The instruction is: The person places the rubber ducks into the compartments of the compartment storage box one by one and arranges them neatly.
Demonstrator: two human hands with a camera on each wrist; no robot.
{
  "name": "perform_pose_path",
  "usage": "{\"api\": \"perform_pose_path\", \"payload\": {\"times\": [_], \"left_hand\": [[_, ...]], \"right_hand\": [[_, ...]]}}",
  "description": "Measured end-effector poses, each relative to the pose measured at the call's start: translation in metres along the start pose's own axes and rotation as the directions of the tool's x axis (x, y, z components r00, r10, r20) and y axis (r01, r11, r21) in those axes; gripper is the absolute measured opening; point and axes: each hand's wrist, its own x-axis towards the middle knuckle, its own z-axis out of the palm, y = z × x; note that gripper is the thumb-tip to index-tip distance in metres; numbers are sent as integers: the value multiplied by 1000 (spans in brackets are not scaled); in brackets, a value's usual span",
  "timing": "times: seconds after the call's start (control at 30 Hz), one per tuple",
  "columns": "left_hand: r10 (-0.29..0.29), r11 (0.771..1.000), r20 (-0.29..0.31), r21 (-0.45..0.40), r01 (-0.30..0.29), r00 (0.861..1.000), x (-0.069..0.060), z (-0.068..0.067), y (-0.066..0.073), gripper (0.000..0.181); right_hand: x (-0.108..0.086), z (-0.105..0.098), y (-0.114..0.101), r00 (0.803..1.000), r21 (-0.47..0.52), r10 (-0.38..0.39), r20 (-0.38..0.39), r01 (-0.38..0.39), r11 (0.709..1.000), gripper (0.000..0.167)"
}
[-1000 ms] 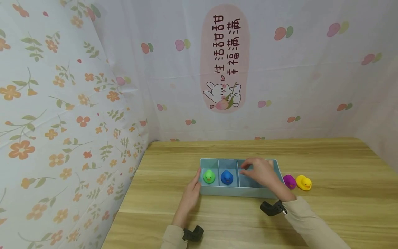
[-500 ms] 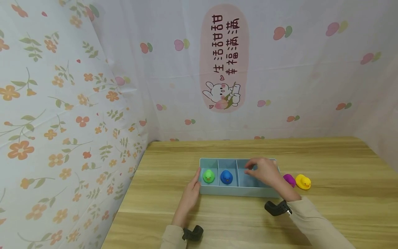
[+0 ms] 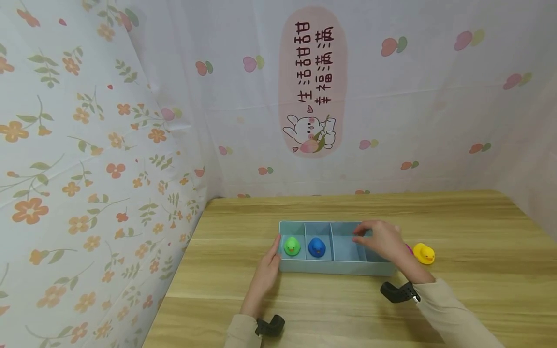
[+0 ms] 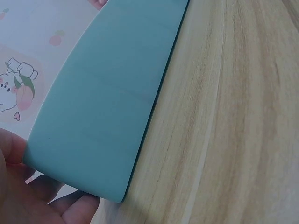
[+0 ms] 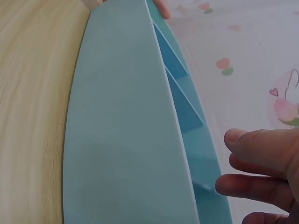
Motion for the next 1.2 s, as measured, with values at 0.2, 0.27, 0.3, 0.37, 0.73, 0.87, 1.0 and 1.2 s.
{"api": "perform_pose_path", "payload": {"times": [0.2,0.27,0.3,0.37,0.73,0.87,1.0,1.2], "left_hand": [[6,1000,2,-3,-6,1000,0,0,1,51],[3,1000,2,-1,-3,1000,-1,1,1,51],[1,1000,4,-1,-1,1000,-1,1,1,51],[0,1000,6,-1,0,1000,0,1,0,51],[6,1000,8,8,-6,1000,1,0,0,51],[17,1000,7,25,-17,1000,0,1,1,51],[34,999,2,27,-34,999,-1,1,-1,52],[20,1000,5,0,-20,1000,0,0,0,51]], "right_hand": [[-5,-4,9,1000,-12,13,-14,-13,1000,15],[-6,-4,12,1000,-13,21,-13,-21,1000,16],[-7,-5,13,1000,-14,26,-12,-26,1000,16],[-8,-5,15,999,-17,34,-9,-34,999,15],[-13,-13,21,998,-15,61,-28,-61,998,16],[-17,-15,25,997,-10,65,-32,-65,998,16],[-21,-19,31,996,-2,83,-31,-83,997,19],[-26,-25,42,994,-21,106,-40,-107,994,18]]}}
